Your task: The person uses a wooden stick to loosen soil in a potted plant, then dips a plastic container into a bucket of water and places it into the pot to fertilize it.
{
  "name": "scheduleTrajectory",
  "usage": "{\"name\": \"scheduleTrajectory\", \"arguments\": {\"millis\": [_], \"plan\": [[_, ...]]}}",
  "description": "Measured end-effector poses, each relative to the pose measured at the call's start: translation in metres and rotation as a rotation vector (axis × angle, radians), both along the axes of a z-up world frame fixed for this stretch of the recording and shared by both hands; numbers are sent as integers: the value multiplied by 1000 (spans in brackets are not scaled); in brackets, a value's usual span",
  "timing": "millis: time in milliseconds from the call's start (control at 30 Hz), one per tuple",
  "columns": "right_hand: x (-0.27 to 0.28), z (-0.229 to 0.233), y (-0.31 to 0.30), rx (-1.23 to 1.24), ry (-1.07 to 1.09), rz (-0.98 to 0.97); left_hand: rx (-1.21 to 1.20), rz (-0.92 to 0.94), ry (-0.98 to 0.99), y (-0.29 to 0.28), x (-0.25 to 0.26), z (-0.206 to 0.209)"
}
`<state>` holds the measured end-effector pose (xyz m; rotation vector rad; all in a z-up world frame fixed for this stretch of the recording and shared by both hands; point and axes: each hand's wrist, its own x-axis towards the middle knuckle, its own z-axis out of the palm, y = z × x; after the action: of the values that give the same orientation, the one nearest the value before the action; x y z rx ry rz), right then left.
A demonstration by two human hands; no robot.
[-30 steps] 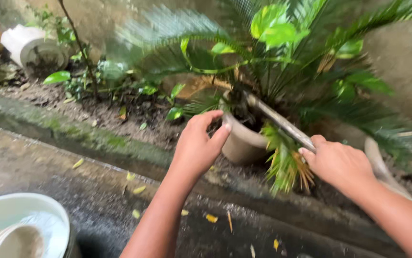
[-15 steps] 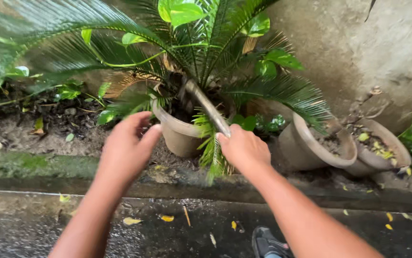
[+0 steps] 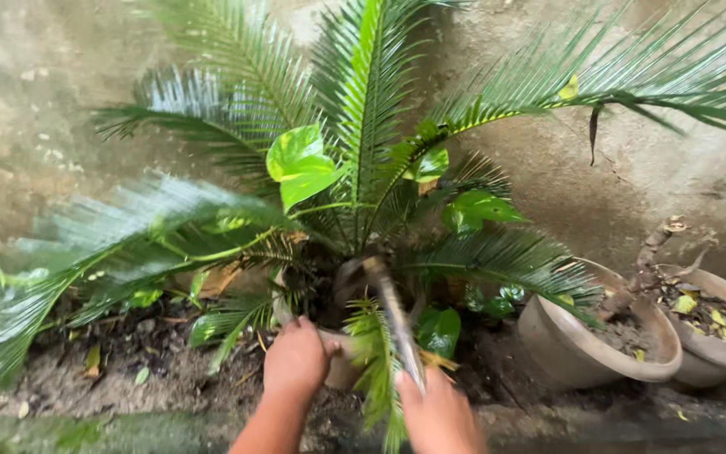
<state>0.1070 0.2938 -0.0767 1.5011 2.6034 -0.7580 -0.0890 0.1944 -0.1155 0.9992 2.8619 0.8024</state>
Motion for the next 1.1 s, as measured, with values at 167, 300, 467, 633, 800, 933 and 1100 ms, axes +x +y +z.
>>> {"name": "scheduleTrajectory", "arguments": {"millis": [167, 300, 467, 633, 800, 933, 1100], "plan": [[15, -20, -16, 52, 212, -371, -166, 30, -52, -1, 5, 7], [28, 17, -8, 30, -124, -298, -98, 33, 99, -4, 7, 12], [45, 3, 11, 153, -165, -67, -183, 3, -27, -5, 5, 26], [7, -5, 58, -348, 353, -257, -171, -4, -46, -5, 3, 30], [-44, 16, 86, -295, 507, -262, -228, -34, -60, -1, -2, 20], [-49, 12, 83, -175, 138, -4, -237, -43, -63, 0, -7, 24], [-45, 8, 90, -188, 321, -79, -248, -46, -143, -4, -10, 34]]}}
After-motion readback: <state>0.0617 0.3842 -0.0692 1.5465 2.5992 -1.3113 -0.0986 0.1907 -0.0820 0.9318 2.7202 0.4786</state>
